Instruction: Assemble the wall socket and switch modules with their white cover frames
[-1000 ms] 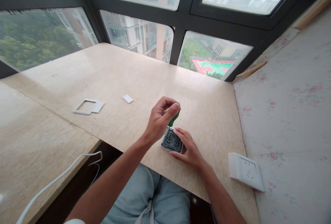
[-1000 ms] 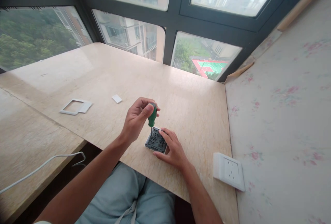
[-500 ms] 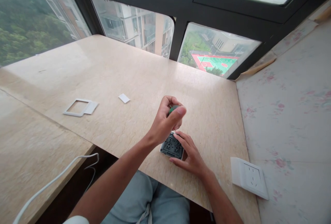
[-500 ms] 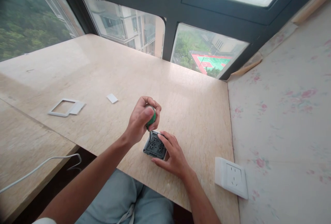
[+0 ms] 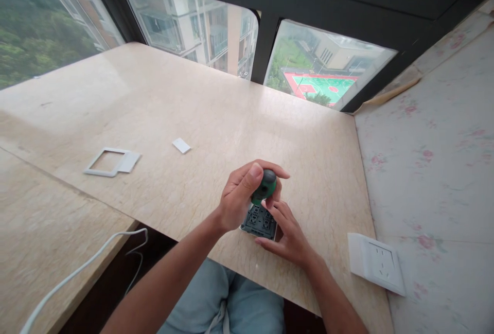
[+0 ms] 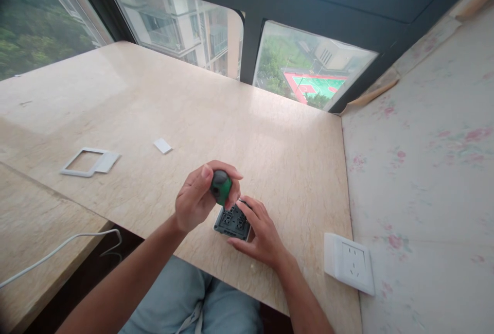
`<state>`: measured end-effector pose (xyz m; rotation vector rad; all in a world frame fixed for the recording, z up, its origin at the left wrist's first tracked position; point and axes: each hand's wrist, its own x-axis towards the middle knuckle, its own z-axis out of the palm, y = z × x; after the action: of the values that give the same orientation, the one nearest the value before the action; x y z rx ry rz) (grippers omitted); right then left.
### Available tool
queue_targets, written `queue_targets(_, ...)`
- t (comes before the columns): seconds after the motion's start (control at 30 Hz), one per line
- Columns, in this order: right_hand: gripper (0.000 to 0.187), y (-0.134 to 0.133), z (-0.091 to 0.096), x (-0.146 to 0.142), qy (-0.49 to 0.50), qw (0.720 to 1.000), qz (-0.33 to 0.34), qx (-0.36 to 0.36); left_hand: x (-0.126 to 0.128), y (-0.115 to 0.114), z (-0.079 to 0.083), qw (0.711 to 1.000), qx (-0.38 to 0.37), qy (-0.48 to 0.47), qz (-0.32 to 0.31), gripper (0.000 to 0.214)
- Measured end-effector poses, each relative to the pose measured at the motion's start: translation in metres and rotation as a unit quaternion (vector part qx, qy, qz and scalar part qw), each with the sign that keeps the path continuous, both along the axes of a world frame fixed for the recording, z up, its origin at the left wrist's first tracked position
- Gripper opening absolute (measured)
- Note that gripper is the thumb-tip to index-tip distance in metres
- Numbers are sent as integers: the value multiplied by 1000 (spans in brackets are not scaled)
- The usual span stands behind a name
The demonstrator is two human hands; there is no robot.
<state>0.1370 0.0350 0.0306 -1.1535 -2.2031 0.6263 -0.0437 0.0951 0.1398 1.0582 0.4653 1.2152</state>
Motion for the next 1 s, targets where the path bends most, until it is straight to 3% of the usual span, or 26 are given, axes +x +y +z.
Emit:
queue_targets(0.17,75,0,-2,0,10,1000,0,13,11,7,-3,1000,9,-12,-19,43)
queue_targets(0.43,76,-1,-1,0,13,1000,2,8,12,8,-9,999,13,-19,34,38)
queue_targets(0.63,75,0,1,0,9,1000,6,7,3,-1,2,983,75,87,141,30)
queue_targets(0.77,75,0,-2,0,15,1000,7,6,-2,-5,7,980,76,140,123,35)
queue_targets(0.87,75,1,-3,0,18,1000,5,7,3,-5,5,991,52,90,80,40)
queue_targets(1.0,76,1,-3,0,30,999,5,10,16,-2,2,995,32,-3,90,39)
